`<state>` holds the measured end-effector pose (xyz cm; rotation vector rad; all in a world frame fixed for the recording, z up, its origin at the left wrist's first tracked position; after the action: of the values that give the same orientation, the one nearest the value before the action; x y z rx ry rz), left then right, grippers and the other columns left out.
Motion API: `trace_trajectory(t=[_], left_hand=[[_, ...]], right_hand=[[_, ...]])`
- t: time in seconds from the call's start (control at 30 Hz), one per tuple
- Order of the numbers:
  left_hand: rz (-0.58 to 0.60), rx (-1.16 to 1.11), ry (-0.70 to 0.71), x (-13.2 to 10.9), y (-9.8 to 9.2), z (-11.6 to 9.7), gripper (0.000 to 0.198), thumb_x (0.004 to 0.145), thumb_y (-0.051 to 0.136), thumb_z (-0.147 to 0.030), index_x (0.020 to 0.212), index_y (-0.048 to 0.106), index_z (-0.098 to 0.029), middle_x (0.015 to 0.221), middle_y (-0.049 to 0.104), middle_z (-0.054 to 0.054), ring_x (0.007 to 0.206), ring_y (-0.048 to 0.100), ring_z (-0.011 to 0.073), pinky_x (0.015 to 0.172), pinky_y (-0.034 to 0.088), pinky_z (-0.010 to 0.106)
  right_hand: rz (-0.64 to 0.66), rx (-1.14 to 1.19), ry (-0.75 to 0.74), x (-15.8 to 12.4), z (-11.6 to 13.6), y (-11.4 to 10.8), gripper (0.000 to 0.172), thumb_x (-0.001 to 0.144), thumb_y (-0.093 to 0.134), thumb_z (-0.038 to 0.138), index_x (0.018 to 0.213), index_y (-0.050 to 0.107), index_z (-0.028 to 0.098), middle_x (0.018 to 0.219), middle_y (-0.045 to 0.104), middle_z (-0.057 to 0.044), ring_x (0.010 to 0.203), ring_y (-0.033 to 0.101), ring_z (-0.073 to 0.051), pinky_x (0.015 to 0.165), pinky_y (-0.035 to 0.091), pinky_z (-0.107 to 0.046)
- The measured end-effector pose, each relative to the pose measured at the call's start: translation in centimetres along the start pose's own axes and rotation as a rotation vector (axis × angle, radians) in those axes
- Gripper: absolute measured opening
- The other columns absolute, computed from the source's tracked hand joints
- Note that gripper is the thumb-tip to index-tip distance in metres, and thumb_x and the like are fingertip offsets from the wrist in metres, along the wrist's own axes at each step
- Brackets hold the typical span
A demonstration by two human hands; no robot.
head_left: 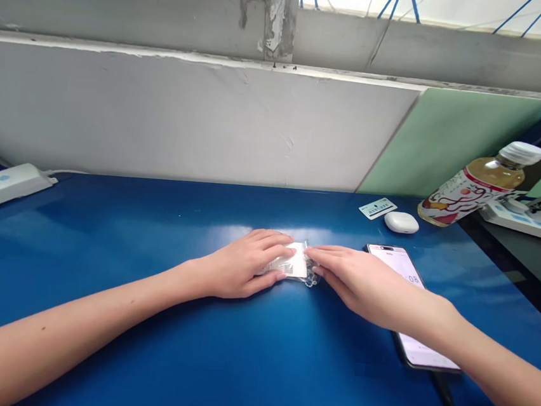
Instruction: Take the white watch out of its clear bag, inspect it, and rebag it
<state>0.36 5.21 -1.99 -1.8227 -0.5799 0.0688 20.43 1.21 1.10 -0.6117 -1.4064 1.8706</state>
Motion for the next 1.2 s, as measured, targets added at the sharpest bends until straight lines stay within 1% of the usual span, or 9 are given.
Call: trace_trajectory(t=[0.1,0.2,0.4,0.5,0.6,0.77,0.87,1.07,1.2], left_hand=[[0.0,0.018,0.019,0.0,0.0,0.0,0.038,0.102,0.047,-0.033,0.135,0.052,-0.015,0.144,0.053,0.018,0.134,0.048,0.0313,0.11,0.042,0.048],[0.012,0.035,0.028,0.1,0.0,-0.2,0.037,0.101,0.046,-0.031,0.135,0.052,-0.015,0.143,0.053,0.019,0.134,0.049,0.0317,0.109,0.042,0.049],[0.045,0.054,0.024,0.3,-0.1,-0.4,0.036,0.101,0.043,-0.028,0.133,0.052,-0.016,0.143,0.053,0.019,0.133,0.049,0.0319,0.108,0.042,0.05],[0.05,0.067,0.034,0.4,-0.1,-0.4,0.036,0.101,0.043,-0.029,0.133,0.051,-0.015,0.143,0.053,0.019,0.132,0.049,0.0318,0.109,0.041,0.049],[0.054,0.083,0.045,0.4,-0.1,-0.5,0.036,0.101,0.042,-0.03,0.132,0.051,-0.012,0.142,0.053,0.02,0.131,0.049,0.0325,0.109,0.041,0.049],[0.065,0.083,0.03,0.4,-0.2,-0.5,0.035,0.101,0.041,-0.027,0.131,0.052,-0.013,0.142,0.053,0.019,0.132,0.048,0.0319,0.109,0.04,0.049],[0.068,0.066,0.018,0.5,-0.2,-0.6,0.033,0.101,0.042,-0.026,0.129,0.053,-0.014,0.142,0.053,0.02,0.133,0.048,0.032,0.11,0.04,0.05],[0.054,0.046,-0.018,0.4,-0.2,-0.6,0.039,0.1,0.048,-0.035,0.132,0.052,-0.013,0.144,0.052,0.02,0.134,0.047,0.0338,0.11,0.04,0.05],[0.007,0.04,-0.084,0.1,-0.1,-0.3,0.053,0.095,0.056,-0.044,0.139,0.047,-0.015,0.145,0.051,0.019,0.136,0.045,0.0344,0.111,0.04,0.051]], right_hand=[[0.015,-0.122,-0.028,-0.6,0.4,0.7,0.045,0.091,0.043,0.004,0.134,0.056,0.015,0.131,0.067,-0.015,0.133,0.053,-0.031,0.099,0.052,-0.042],[0.064,-0.236,-0.05,-1.1,1.0,1.5,0.057,0.089,0.04,0.0,0.146,0.042,0.003,0.145,0.055,-0.022,0.139,0.046,-0.033,0.104,0.051,-0.043],[-0.051,-0.392,-0.02,-1.0,2.3,3.2,0.057,0.102,0.038,0.029,0.148,0.037,-0.005,0.15,0.042,-0.032,0.14,0.041,-0.042,0.104,0.049,-0.055],[-0.063,-0.445,0.003,-0.9,2.6,3.4,0.058,0.103,0.035,0.032,0.148,0.037,-0.005,0.151,0.039,-0.032,0.141,0.039,-0.041,0.106,0.047,-0.055],[-0.024,-0.421,-0.003,-0.9,2.7,2.9,0.065,0.101,0.04,0.039,0.149,0.036,-0.004,0.155,0.035,-0.029,0.144,0.033,-0.039,0.11,0.044,-0.052],[0.041,-0.289,-0.016,-1.1,2.7,2.2,0.098,0.09,0.044,0.069,0.153,0.028,-0.004,0.158,0.025,-0.029,0.148,0.024,-0.039,0.113,0.04,-0.053],[0.05,-0.23,-0.005,-1.1,3.0,2.2,0.11,0.084,0.045,0.078,0.153,0.027,-0.006,0.158,0.023,-0.031,0.148,0.022,-0.041,0.114,0.038,-0.056],[0.075,-0.13,0.033,-0.8,2.8,2.6,0.115,0.08,0.047,0.081,0.153,0.026,-0.006,0.157,0.025,-0.033,0.147,0.025,-0.044,0.112,0.038,-0.06],[0.041,-0.104,-0.008,-0.6,2.1,2.5,0.109,0.083,0.047,0.078,0.153,0.027,-0.002,0.156,0.032,-0.031,0.145,0.032,-0.042,0.111,0.041,-0.057]])
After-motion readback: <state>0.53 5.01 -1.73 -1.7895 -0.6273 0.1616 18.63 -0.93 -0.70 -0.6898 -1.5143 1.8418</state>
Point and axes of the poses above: each hand's wrist, its own x-axis towards the middle knuckle, its own y-axis out of the palm, z = x × y, the point moved 4 cm from there along x, towards the middle knuckle
